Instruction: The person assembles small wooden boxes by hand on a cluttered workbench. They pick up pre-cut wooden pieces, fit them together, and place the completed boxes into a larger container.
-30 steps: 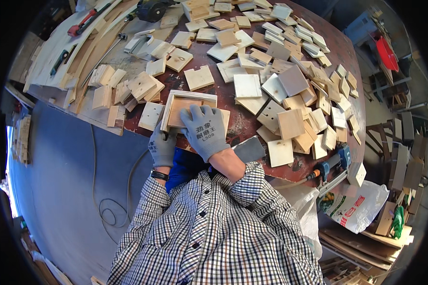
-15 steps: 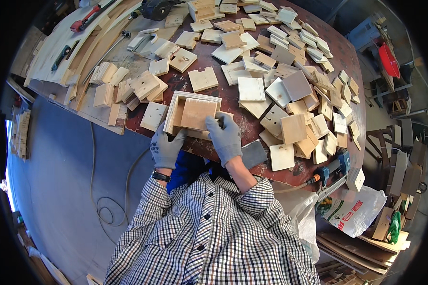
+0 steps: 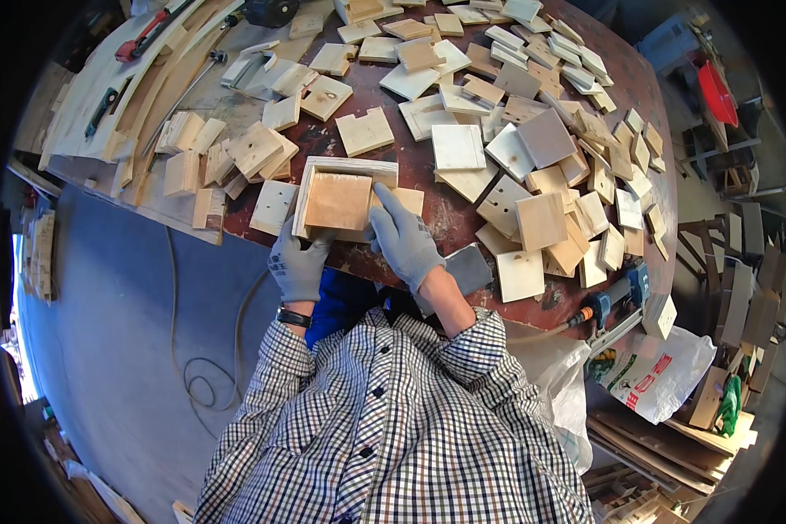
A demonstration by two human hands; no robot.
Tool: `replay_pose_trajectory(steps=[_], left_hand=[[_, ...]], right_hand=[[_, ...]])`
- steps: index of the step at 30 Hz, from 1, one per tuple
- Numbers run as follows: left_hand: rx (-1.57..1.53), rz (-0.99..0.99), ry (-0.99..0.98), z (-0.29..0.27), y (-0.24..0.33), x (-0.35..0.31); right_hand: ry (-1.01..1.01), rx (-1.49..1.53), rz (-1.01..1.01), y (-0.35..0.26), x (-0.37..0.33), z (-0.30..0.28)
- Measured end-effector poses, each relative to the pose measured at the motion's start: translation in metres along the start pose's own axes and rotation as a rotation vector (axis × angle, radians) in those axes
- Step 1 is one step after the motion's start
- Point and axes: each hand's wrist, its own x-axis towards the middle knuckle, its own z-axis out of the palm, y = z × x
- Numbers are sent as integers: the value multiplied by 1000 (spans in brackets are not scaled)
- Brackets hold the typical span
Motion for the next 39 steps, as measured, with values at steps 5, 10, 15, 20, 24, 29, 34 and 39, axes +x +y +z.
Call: replay_pose_trajectory(steps=[5,10,15,20,24,29,34,39], left_hand=[[-29,2,0,6,-12,-6],[85,-55,-82,7,-25,-10],[9,-51,-52,1,-9,-7],[11,-117,-127,-2,-4,-3],[-39,-84,-130,-6,-5,-5],[-65,-146,-228,-32,25,-5],[230,488,-231,-49,79,16],[361,515,-626,-20,67,22]], right_hand=[[215,-110,-47,12,-6,-5],[154,-504,-266,6,-17,1],[239,-783,-290,19,13,21],[287,-843,-317,22,11,25],[283,-851,-324,29,12,29],[327,-818,-350,29,12,26],[245,-862,-314,25,9,22],[193,-848,-313,24,10,20]])
